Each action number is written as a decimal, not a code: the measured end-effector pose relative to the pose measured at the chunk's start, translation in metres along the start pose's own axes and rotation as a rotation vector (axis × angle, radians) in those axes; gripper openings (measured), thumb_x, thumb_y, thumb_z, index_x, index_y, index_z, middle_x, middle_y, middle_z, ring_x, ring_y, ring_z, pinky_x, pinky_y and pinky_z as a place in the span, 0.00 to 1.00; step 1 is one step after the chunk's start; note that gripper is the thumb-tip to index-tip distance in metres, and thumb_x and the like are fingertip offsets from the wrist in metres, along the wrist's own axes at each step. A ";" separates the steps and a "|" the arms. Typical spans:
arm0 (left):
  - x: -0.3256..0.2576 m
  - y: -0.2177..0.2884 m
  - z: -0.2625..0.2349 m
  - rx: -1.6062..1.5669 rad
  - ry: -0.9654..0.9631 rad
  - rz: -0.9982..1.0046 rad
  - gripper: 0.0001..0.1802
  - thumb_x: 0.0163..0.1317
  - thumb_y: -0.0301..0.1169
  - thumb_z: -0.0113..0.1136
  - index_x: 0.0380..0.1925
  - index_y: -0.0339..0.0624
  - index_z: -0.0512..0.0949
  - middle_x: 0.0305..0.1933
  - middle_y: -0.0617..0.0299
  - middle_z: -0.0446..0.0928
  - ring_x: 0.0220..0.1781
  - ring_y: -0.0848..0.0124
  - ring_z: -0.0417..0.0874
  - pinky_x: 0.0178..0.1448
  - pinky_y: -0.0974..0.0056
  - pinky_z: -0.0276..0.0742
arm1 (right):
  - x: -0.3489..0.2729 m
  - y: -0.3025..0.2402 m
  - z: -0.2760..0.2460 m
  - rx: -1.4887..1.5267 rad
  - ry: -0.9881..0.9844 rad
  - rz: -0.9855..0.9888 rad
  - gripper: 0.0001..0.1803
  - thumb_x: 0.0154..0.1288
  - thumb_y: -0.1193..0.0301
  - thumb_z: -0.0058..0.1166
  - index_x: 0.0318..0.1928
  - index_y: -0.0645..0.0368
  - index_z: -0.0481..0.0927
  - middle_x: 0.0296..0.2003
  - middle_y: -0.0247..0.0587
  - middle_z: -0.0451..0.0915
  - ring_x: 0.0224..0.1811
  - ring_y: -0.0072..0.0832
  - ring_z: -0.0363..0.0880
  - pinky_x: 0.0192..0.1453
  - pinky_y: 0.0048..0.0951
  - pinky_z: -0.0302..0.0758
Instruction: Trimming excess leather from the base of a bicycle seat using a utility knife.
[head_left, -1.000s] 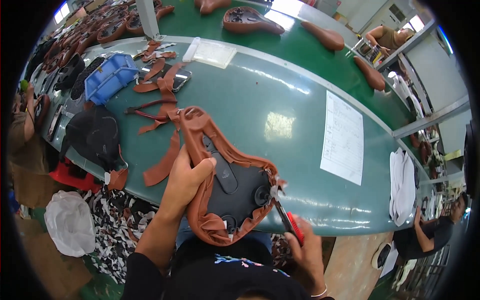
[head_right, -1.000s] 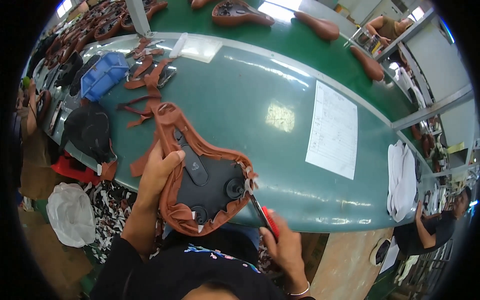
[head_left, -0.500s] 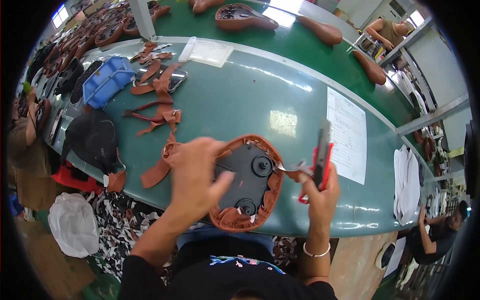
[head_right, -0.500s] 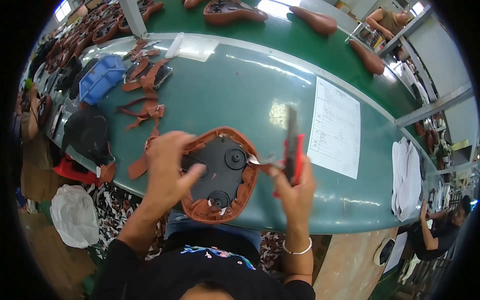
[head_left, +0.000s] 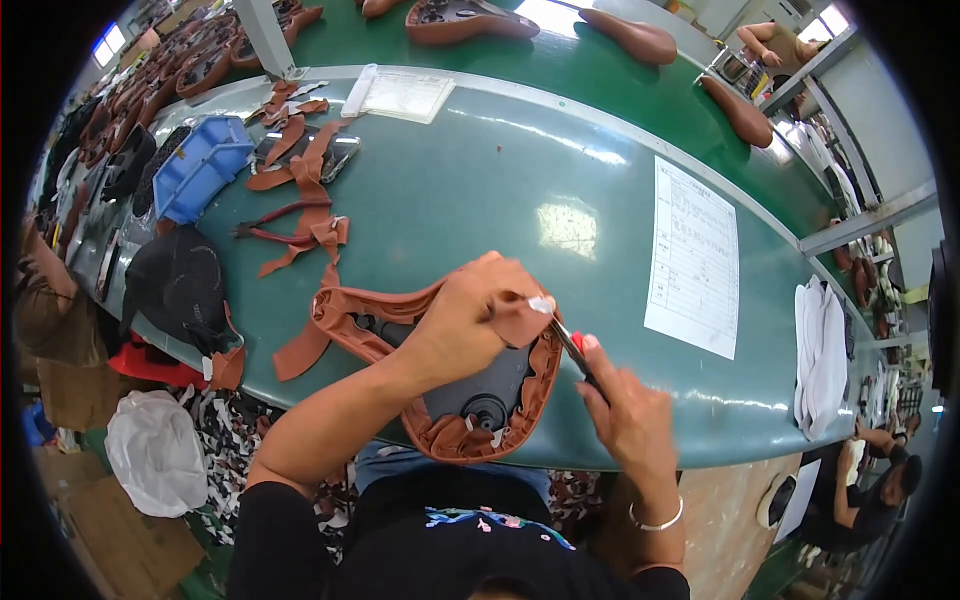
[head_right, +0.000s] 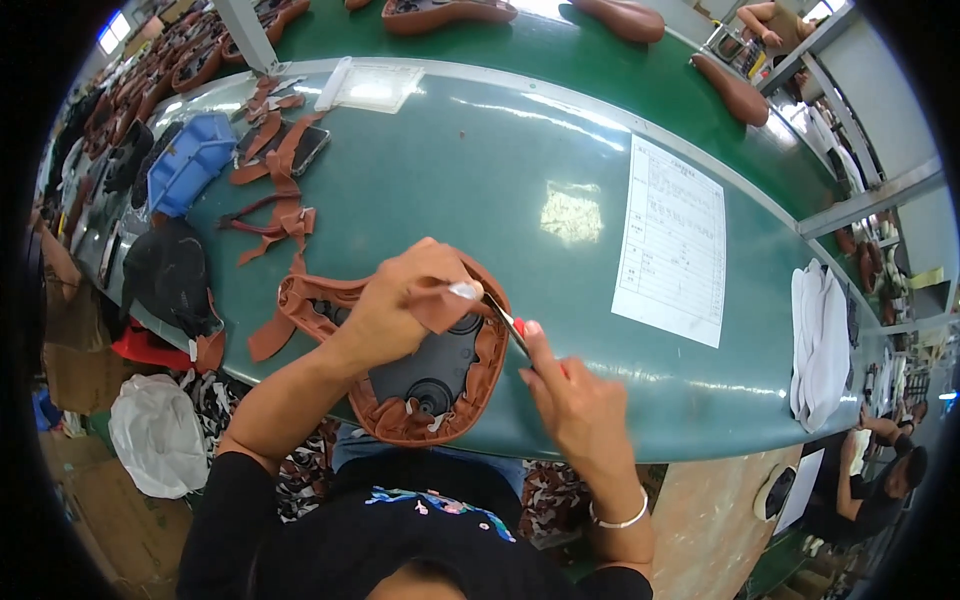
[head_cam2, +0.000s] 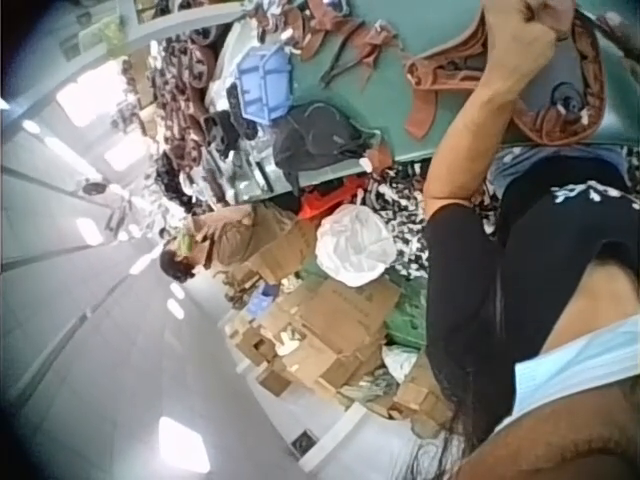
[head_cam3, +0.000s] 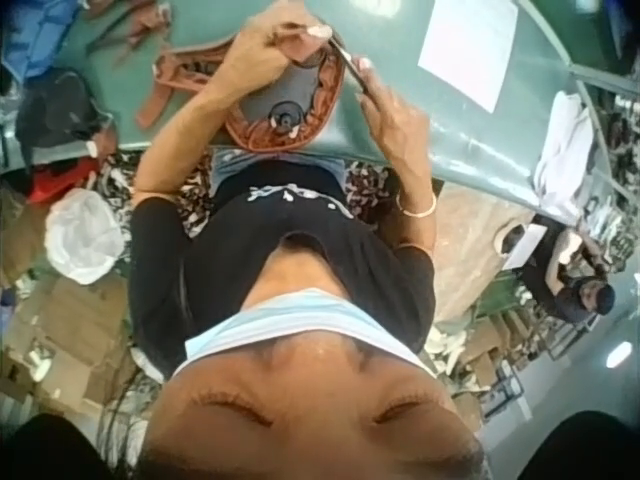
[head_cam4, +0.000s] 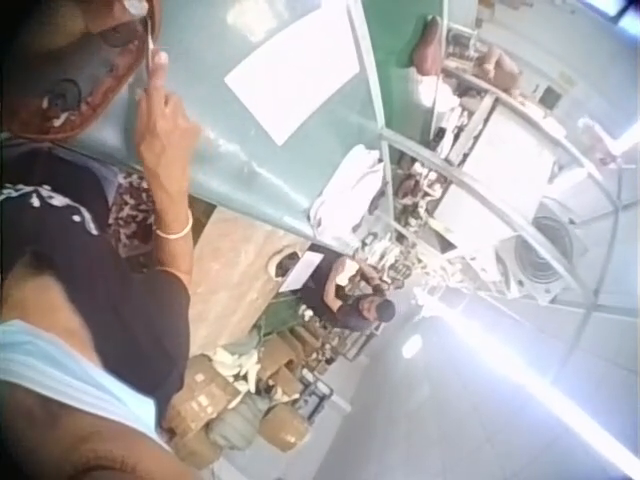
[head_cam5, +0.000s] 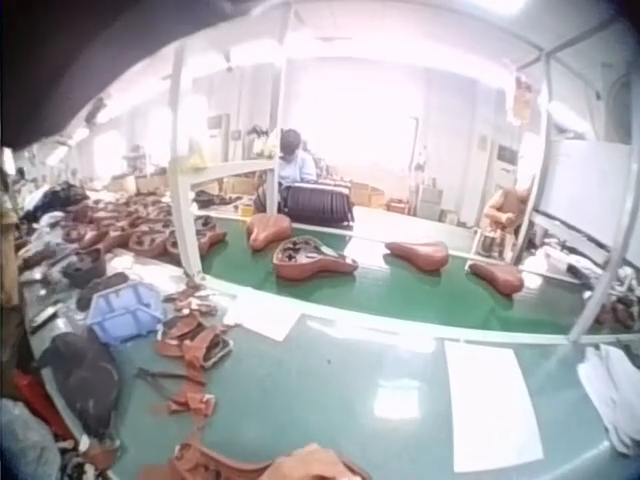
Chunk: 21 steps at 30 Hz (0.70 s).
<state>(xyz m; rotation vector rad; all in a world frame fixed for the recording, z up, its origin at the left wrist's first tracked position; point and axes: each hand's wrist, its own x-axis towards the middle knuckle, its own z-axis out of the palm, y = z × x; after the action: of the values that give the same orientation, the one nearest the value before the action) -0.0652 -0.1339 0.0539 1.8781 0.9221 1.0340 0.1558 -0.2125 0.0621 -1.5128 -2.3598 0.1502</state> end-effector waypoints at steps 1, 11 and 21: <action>0.000 0.002 -0.003 -0.305 0.085 -0.151 0.04 0.53 0.25 0.59 0.28 0.37 0.77 0.28 0.64 0.73 0.35 0.72 0.71 0.43 0.67 0.66 | -0.009 -0.011 -0.002 0.001 -0.002 -0.002 0.30 0.58 0.68 0.60 0.62 0.49 0.70 0.18 0.35 0.70 0.16 0.31 0.70 0.18 0.33 0.63; 0.007 0.000 -0.022 -0.922 0.142 -0.006 0.09 0.67 0.35 0.51 0.32 0.42 0.74 0.32 0.62 0.75 0.30 0.77 0.76 0.31 0.75 0.65 | -0.013 -0.065 -0.011 -0.145 -0.201 0.332 0.26 0.64 0.66 0.52 0.62 0.56 0.68 0.20 0.47 0.75 0.18 0.46 0.72 0.22 0.41 0.64; 0.004 -0.012 -0.023 0.689 0.085 0.357 0.17 0.41 0.32 0.70 0.27 0.44 0.71 0.23 0.61 0.65 0.25 0.62 0.67 0.29 0.61 0.62 | 0.020 -0.023 -0.025 -0.235 -0.095 0.131 0.22 0.63 0.63 0.53 0.58 0.47 0.72 0.17 0.39 0.72 0.14 0.38 0.70 0.19 0.38 0.63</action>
<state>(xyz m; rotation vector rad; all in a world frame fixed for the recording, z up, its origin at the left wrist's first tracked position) -0.0862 -0.1184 0.0527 2.6609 1.1119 1.0917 0.1368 -0.2069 0.0959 -1.8079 -2.4218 -0.0264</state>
